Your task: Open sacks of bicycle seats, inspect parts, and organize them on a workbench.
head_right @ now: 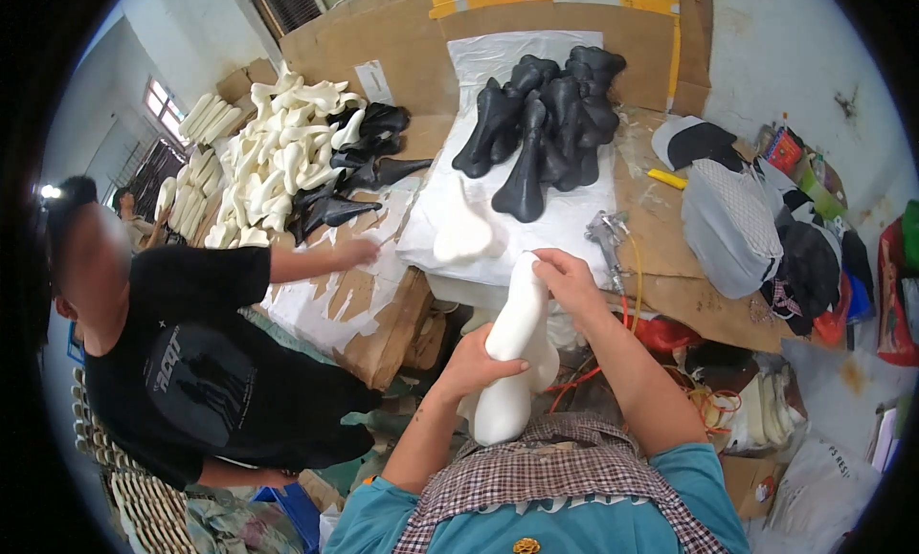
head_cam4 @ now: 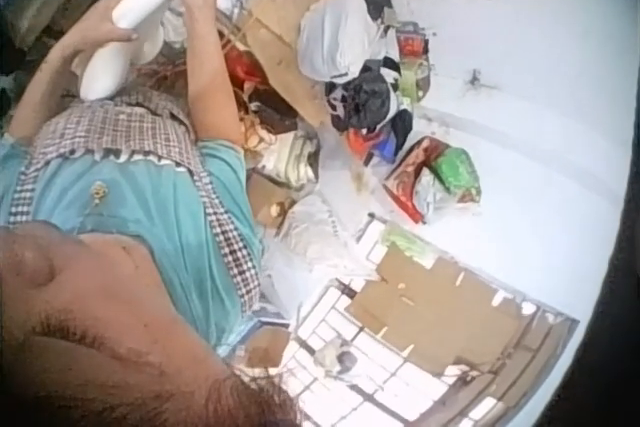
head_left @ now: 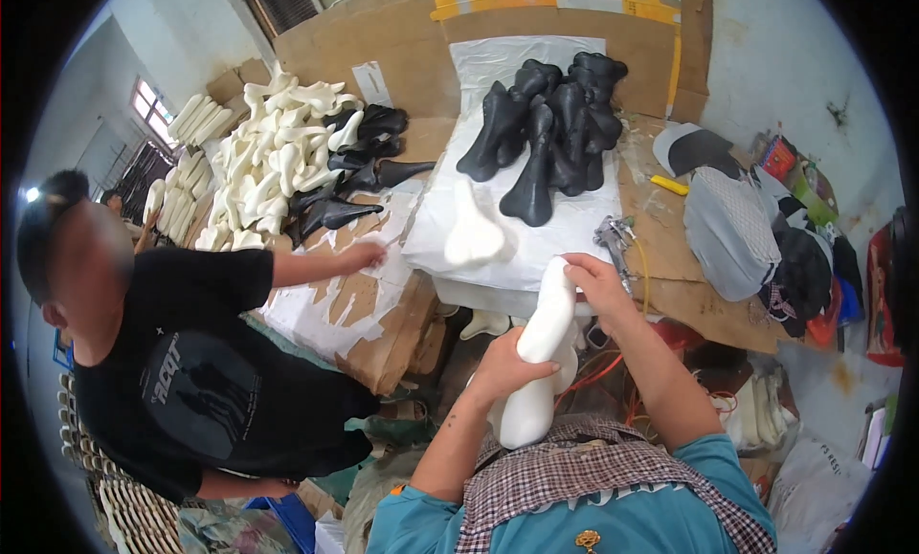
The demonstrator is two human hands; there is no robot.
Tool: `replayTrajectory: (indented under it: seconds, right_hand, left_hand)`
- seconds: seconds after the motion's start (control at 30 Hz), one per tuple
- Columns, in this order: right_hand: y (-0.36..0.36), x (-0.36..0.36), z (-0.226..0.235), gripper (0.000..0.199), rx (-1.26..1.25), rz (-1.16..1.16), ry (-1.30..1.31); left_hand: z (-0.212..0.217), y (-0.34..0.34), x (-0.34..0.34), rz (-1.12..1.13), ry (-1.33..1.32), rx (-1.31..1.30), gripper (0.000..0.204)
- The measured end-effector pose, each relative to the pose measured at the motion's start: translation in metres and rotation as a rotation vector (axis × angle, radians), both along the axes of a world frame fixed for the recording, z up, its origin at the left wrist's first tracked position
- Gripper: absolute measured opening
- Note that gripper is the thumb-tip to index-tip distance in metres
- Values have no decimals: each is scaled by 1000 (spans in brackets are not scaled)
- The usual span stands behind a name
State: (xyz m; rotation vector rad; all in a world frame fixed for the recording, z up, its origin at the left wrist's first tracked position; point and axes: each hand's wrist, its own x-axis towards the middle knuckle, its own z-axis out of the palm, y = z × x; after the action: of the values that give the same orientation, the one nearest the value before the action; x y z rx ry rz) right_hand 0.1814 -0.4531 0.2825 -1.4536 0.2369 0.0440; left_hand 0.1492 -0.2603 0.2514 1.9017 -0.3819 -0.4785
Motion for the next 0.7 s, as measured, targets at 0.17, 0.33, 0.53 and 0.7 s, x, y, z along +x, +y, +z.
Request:
replayTrajectory:
  seconds: [0.17,0.33,0.53,0.7]
  right_hand:
    - [-10,-8,-7,40,-23,52,-91]
    - [-49,-9,-26,42,-10,-14,-101]
    - [-75,-24,-45,34,87,-276,-131]
    - [-110,-51,-70,28,-92,-472,-85]
  left_hand:
    - [1,-13,3,-44,80,-34,62]
    - [-29,-29,22,-119,72,-134,54]
    - [-163,82,178,776,90,-637,62]
    - [-159,38,273,674,192,-376,75]
